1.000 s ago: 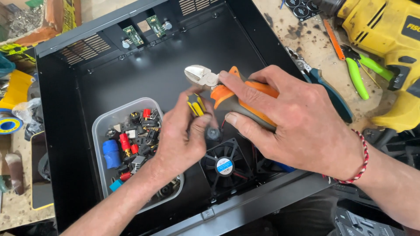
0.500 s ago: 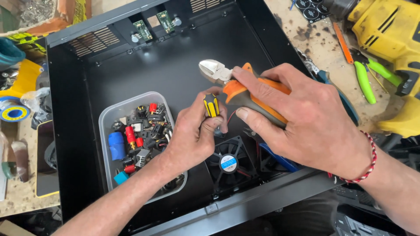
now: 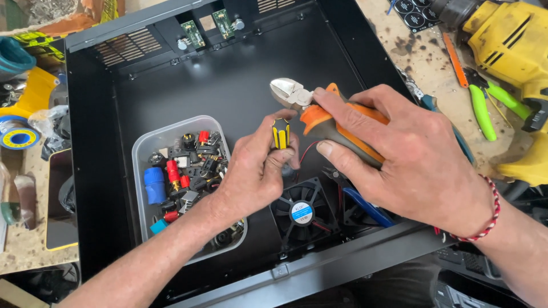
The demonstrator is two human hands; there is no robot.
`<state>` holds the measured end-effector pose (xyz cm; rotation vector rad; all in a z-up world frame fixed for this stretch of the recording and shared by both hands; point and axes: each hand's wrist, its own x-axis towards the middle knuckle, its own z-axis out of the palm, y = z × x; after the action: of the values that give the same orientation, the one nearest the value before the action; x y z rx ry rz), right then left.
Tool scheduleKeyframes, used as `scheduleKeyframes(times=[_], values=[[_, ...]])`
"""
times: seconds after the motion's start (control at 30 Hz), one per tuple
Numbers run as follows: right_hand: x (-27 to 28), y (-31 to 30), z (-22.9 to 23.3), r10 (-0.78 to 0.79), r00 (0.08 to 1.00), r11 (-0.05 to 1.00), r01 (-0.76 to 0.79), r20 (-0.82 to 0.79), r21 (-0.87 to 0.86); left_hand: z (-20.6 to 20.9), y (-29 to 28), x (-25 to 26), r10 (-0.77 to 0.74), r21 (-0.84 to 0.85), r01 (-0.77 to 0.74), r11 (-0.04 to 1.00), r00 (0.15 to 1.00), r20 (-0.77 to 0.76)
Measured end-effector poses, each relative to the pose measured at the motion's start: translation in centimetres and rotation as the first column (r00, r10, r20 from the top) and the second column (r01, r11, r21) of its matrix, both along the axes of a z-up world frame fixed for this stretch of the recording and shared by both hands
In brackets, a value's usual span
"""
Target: The person uses wire cutters to strip the insulation from the ends of two wires attached to a small cylindrical component. They then use a soldering iron to apply solder to the exposed wire ends and the component's terminals.
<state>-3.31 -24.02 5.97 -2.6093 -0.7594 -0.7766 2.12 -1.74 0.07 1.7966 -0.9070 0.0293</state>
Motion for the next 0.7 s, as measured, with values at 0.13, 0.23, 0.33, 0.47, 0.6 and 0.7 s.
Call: scheduleKeyframes(times=[0.13,0.23,0.33,0.47,0.6,0.7], values=[[-0.05,0.1,0.06,-0.005,1.0,1.0,0.005,0.009,0.005,-0.2,-0.14,-0.33,-0.047,0.046,0.046,0.998,0.999,0.022],[-0.08,0.06,0.01,-0.003,1.0,1.0,0.003,-0.003,0.013,-0.04,0.05,-0.1,-0.052,0.05,0.051,0.997,0.998,0.018],[-0.12,0.1,-0.06,-0.004,1.0,1.0,0.004,0.007,0.009,0.03,0.17,-0.15,-0.062,0.053,0.06,0.997,0.997,0.035],[-0.13,0.17,0.05,-0.007,1.0,1.0,0.007,0.014,-0.006,-0.12,0.0,-0.66,-0.114,0.06,0.111,0.992,0.992,0.051],[-0.18,0.14,0.02,-0.011,1.0,1.0,0.011,0.001,0.001,0.12,0.36,-0.44,-0.15,0.135,0.144,0.98,0.988,0.041],[-0.14,0.1,-0.14,-0.014,1.0,1.0,0.014,0.008,-0.005,0.22,0.37,-0.38,-0.158,0.132,0.152,0.98,0.987,0.034]])
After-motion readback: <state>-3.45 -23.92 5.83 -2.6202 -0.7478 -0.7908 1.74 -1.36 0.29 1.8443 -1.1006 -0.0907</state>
